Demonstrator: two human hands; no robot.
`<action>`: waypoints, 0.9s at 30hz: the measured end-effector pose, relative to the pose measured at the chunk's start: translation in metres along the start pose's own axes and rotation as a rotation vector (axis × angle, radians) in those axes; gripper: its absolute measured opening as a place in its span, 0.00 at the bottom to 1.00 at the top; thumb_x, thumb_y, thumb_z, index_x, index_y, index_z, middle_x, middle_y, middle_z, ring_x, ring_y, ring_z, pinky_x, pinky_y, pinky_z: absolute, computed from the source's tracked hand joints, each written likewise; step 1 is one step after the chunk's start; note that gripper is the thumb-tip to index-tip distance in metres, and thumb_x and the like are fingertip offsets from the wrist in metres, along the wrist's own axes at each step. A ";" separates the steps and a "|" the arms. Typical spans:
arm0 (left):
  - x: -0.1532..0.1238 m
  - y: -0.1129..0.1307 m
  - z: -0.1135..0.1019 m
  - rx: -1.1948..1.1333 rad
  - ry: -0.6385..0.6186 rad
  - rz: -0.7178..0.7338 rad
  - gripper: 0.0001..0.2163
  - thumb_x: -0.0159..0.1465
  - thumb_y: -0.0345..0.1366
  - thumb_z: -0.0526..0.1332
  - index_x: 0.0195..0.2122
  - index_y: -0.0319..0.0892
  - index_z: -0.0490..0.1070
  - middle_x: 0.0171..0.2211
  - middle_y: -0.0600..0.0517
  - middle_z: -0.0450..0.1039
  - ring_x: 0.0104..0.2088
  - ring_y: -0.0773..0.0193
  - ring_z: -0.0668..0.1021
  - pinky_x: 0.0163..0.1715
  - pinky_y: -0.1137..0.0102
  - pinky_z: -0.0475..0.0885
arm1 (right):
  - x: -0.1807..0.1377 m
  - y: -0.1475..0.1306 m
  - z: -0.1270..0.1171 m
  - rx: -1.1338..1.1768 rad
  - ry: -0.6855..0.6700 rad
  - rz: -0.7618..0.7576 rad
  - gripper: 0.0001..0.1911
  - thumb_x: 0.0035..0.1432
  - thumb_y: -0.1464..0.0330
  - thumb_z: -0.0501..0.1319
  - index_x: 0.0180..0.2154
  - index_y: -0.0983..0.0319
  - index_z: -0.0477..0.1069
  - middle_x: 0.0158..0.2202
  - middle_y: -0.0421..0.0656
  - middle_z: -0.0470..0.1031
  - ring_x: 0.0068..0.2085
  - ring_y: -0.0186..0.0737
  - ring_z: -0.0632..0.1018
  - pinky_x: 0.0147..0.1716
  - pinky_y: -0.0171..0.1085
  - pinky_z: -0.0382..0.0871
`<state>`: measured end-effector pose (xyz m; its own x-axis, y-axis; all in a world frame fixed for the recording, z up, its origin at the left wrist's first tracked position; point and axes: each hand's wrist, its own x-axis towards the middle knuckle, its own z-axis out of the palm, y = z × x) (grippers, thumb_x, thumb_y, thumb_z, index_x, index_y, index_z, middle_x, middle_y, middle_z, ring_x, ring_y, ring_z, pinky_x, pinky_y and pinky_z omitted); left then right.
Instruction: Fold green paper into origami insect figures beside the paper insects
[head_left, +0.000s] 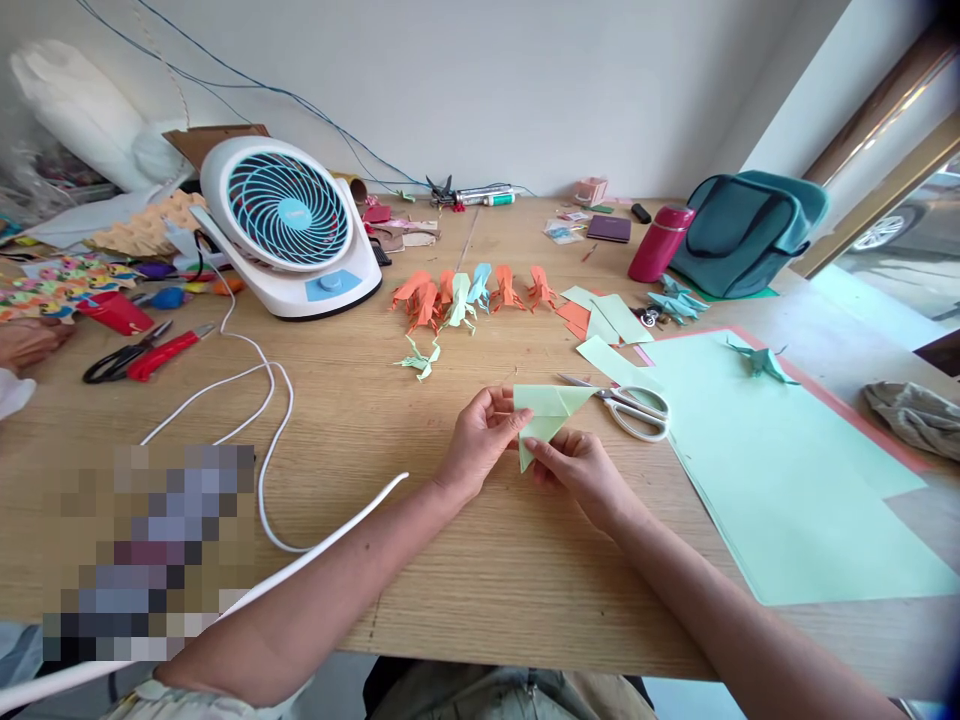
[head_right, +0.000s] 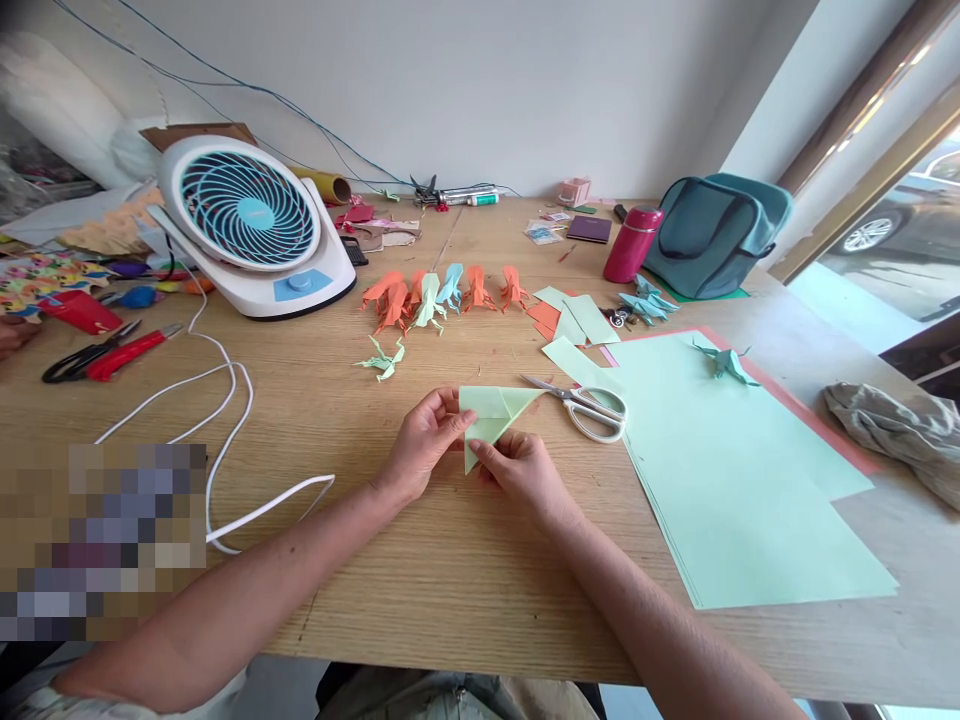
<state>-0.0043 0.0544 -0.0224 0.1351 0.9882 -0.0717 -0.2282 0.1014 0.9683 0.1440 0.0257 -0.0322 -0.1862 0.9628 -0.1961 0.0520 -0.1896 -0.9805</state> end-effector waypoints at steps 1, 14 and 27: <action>0.001 -0.002 -0.002 0.057 -0.010 0.000 0.19 0.51 0.47 0.72 0.35 0.40 0.71 0.30 0.53 0.74 0.29 0.67 0.75 0.25 0.76 0.69 | 0.000 0.000 0.000 0.006 0.010 -0.003 0.25 0.49 0.46 0.66 0.23 0.63 0.71 0.18 0.40 0.71 0.19 0.32 0.66 0.21 0.34 0.58; 0.005 -0.003 -0.005 0.094 -0.006 -0.035 0.19 0.49 0.49 0.71 0.22 0.40 0.67 0.17 0.57 0.66 0.19 0.71 0.69 0.17 0.76 0.64 | 0.001 -0.003 -0.014 0.129 0.164 -0.053 0.24 0.52 0.47 0.65 0.31 0.62 0.72 0.25 0.39 0.71 0.24 0.32 0.68 0.24 0.33 0.61; 0.004 0.005 -0.004 -0.045 0.080 -0.098 0.21 0.45 0.48 0.75 0.22 0.39 0.66 0.18 0.58 0.68 0.19 0.74 0.70 0.20 0.79 0.67 | -0.001 -0.003 -0.007 -0.133 -0.071 -0.132 0.17 0.54 0.55 0.64 0.30 0.63 0.73 0.24 0.36 0.67 0.24 0.30 0.62 0.24 0.33 0.54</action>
<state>-0.0089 0.0589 -0.0190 0.0821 0.9791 -0.1863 -0.2612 0.2015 0.9440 0.1511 0.0264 -0.0286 -0.2689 0.9606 -0.0707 0.1509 -0.0304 -0.9881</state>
